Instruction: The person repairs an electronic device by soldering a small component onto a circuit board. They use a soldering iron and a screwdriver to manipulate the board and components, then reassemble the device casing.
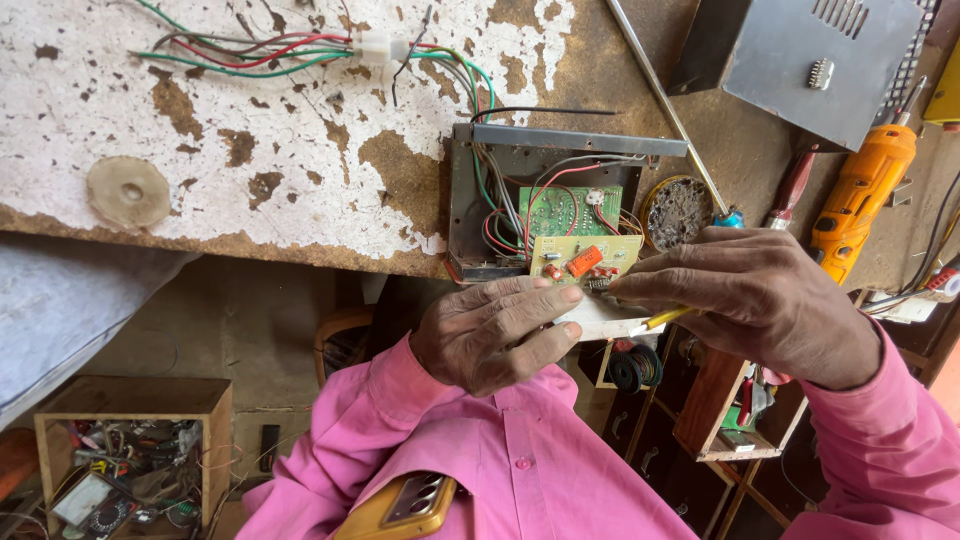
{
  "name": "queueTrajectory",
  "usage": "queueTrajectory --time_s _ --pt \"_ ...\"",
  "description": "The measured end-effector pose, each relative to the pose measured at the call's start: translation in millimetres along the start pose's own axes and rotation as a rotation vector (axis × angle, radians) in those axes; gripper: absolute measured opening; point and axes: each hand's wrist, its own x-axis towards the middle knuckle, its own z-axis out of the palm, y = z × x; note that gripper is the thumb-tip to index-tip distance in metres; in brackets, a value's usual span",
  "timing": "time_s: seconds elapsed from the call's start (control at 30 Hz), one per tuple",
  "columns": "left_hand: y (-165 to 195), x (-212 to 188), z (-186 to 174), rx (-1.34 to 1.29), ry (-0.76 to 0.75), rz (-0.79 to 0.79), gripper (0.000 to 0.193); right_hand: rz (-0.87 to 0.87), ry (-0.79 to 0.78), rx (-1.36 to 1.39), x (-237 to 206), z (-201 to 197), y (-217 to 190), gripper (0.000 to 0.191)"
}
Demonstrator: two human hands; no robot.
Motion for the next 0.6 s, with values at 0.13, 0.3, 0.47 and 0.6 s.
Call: queueTrajectory --time_s 0.13,0.3,0.47,0.6 --pt "-1.1 -2.6 4.0 -0.003 0.031 0.043 0.026 -0.048 -0.017 0.012 0.1 -2.5 1.4 0.046" --pt "1.8 -6.6 2.5 0.033 -0.024 0.046 0.027 -0.079 -0.025 -0.014 -0.2 -3.5 0.9 0.048" --pt "5.2 -6.8 0.4 0.164 -0.008 0.063 0.027 -0.036 -0.013 -0.032 -1.4 -1.2 -2.3 0.047" --pt "4.9 -5.8 -0.6 0.188 -0.011 0.065 0.027 -0.039 -0.012 -0.048 -4.6 -2.6 -2.4 0.049"
